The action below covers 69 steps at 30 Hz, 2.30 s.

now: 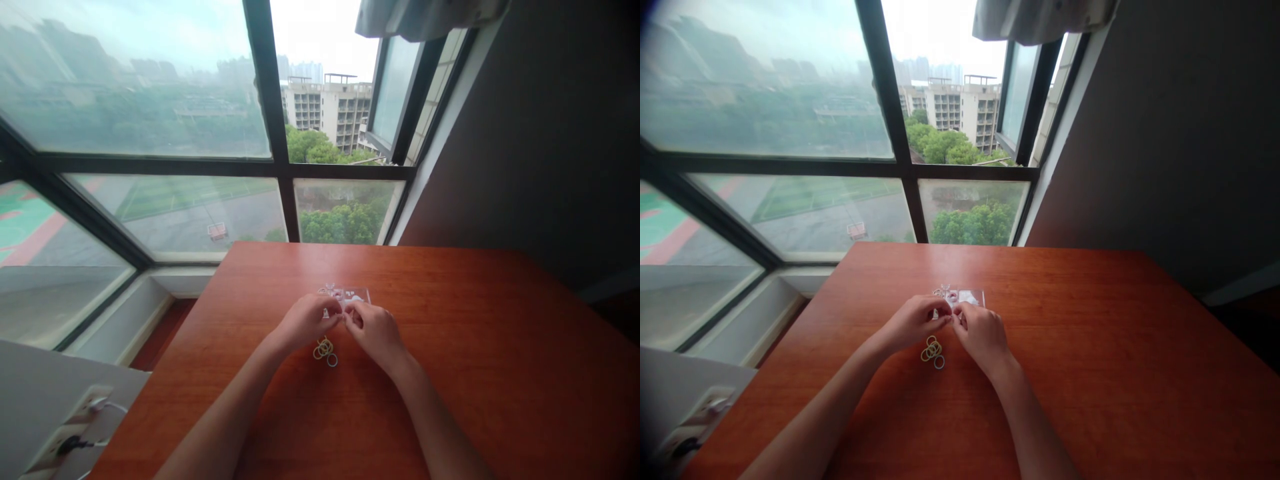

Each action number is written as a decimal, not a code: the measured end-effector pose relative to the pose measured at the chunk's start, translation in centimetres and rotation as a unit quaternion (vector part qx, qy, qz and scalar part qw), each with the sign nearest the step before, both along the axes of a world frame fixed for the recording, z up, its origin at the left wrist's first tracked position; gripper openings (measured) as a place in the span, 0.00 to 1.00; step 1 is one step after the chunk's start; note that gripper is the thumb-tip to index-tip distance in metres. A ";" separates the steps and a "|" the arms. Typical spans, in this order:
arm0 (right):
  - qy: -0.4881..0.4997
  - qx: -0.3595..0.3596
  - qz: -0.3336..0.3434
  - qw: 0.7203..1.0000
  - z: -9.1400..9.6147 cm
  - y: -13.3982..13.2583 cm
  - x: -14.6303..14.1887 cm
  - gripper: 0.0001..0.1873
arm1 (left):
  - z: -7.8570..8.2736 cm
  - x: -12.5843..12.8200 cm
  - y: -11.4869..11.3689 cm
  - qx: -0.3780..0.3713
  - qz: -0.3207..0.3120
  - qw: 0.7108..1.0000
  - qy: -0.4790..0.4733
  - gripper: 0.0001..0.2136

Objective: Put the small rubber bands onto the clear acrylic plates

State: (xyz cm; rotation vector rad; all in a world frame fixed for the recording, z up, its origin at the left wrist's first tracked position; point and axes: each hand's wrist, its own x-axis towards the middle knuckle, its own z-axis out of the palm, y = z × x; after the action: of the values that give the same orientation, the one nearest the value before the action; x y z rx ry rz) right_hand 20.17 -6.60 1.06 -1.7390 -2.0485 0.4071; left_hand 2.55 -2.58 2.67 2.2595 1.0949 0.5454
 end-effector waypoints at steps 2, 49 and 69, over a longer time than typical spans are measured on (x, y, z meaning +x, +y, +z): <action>0.010 0.010 -0.002 1.000 -0.2 0.0 -0.1 0.07 | 0.0 0.0 0.1 0.001 0.000 1.000 0.000 0.06; 0.034 -0.057 0.085 0.994 0.0 -0.6 -0.5 0.06 | -0.3 -2.3 1.5 0.065 0.093 0.993 0.036 0.05; -0.016 -0.107 0.150 0.983 0.0 -0.9 -0.4 0.05 | -0.1 -2.1 1.4 0.061 0.076 0.995 0.037 0.07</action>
State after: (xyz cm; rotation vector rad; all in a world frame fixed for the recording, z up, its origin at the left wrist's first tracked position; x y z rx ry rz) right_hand 19.74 -7.48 1.07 -1.5594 -2.3732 0.7188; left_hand 0.45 -1.18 2.54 2.3284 1.3105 0.6091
